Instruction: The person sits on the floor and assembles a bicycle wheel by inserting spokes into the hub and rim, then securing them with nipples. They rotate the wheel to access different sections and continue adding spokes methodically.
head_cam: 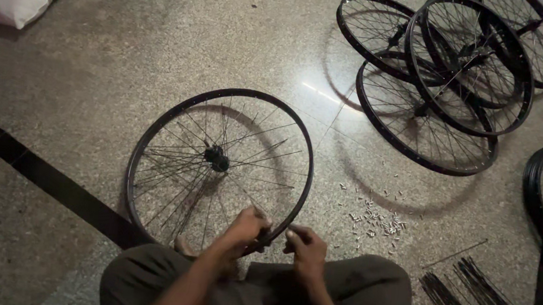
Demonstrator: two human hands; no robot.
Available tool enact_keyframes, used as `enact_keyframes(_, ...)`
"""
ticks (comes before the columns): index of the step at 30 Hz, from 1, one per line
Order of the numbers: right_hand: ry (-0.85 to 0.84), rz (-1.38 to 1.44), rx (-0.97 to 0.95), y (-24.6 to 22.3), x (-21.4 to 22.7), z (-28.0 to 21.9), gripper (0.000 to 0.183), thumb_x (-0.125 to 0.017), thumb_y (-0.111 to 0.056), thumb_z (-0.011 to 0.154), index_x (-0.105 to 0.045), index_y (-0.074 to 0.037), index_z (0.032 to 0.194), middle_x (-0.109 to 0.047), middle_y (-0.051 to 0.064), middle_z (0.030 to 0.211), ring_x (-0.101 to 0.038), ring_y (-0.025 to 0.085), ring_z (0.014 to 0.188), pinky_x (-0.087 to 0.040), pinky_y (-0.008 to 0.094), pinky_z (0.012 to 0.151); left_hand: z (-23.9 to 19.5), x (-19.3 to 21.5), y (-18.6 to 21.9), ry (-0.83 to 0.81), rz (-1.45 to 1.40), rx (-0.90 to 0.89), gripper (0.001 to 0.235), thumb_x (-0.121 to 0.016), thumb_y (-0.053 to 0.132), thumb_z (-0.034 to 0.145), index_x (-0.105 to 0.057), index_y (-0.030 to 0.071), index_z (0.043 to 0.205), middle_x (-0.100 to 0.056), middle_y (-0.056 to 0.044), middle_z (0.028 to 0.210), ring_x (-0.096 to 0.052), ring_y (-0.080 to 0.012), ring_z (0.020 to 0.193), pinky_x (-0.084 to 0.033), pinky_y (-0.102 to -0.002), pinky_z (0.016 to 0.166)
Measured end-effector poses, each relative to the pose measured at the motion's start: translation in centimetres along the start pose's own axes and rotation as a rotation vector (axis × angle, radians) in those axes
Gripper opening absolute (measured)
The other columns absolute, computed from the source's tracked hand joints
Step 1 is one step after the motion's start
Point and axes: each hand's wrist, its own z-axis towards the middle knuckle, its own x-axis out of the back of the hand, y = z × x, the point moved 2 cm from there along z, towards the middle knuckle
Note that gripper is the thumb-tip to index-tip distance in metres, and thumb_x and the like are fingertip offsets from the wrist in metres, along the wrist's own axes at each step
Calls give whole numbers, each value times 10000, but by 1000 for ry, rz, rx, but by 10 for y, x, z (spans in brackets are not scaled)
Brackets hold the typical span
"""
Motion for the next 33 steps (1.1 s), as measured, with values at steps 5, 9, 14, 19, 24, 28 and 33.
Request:
enact_keyframes(5, 41, -48, 212, -5, -15, -14, 157, -677, -58, 870, -724, -19, 1015, -694, 45, 835, -669, 126, 663, -556, 273, 593, 8, -6, 0, -8, -162, -64, 169, -655, 89, 929, -552, 0, 1031, -641, -130, 798, -649, -243, 606, -586, -435, 492)
enact_keyframes(9, 160, -239, 308, -18, -21, -12, 118, -682, -5, 830, -732, -17, 936, -679, 55, 756, -620, 124, 672, -509, 278, 619, 7, -9, 0, -40, -192, -120, 221, -672, 114, 939, -497, 26, 1042, -632, -107, 835, -653, -226, 654, -596, -427, 515)
enact_keyframes(14, 151, -255, 425, -33, -28, -19, 87, -697, 0, 803, -722, -16, 885, -712, 37, 779, -661, 112, 730, -544, 276, 686, 4, -10, 4, -1, -121, -198, 194, -700, 81, 923, -528, 15, 984, -628, -116, 818, -641, -214, 654, -578, -399, 500)
enact_keyframes(19, 98, -294, 461, -32, -36, -32, 78, -718, -18, 802, -723, -35, 878, -699, 56, 761, -654, 119, 696, -537, 272, 647, 15, -10, -7, 17, -109, -212, 191, -692, 75, 913, -528, -2, 971, -645, -132, 795, -645, -229, 626, -571, -394, 479)
enact_keyframes(24, 127, -367, 542, -28, -40, -37, 76, -727, -12, 796, -717, -41, 866, -681, 49, 768, -643, 113, 686, -525, 264, 634, 22, -8, -10, 56, 25, -487, 196, -767, 64, 945, -596, -20, 992, -676, -137, 842, -662, -189, 683, -584, -352, 556)
enact_keyframes(28, 90, -158, 413, -23, -33, -33, 63, -694, 12, 827, -704, -27, 874, -684, 41, 783, -633, 103, 714, -513, 259, 646, 17, -8, -11, 6, -130, -202, 212, -696, 72, 924, -505, 4, 986, -646, -142, 780, -654, -234, 573, -556, -404, 445)
enact_keyframes(33, -4, -120, 443, -18, -32, -31, 81, -698, 42, 821, -705, -18, 875, -694, 37, 804, -646, 105, 749, -529, 258, 678, 7, -9, -2, 9, -94, -209, 215, -701, 63, 919, -509, -10, 981, -652, -157, 756, -655, -250, 558, -553, -401, 439)
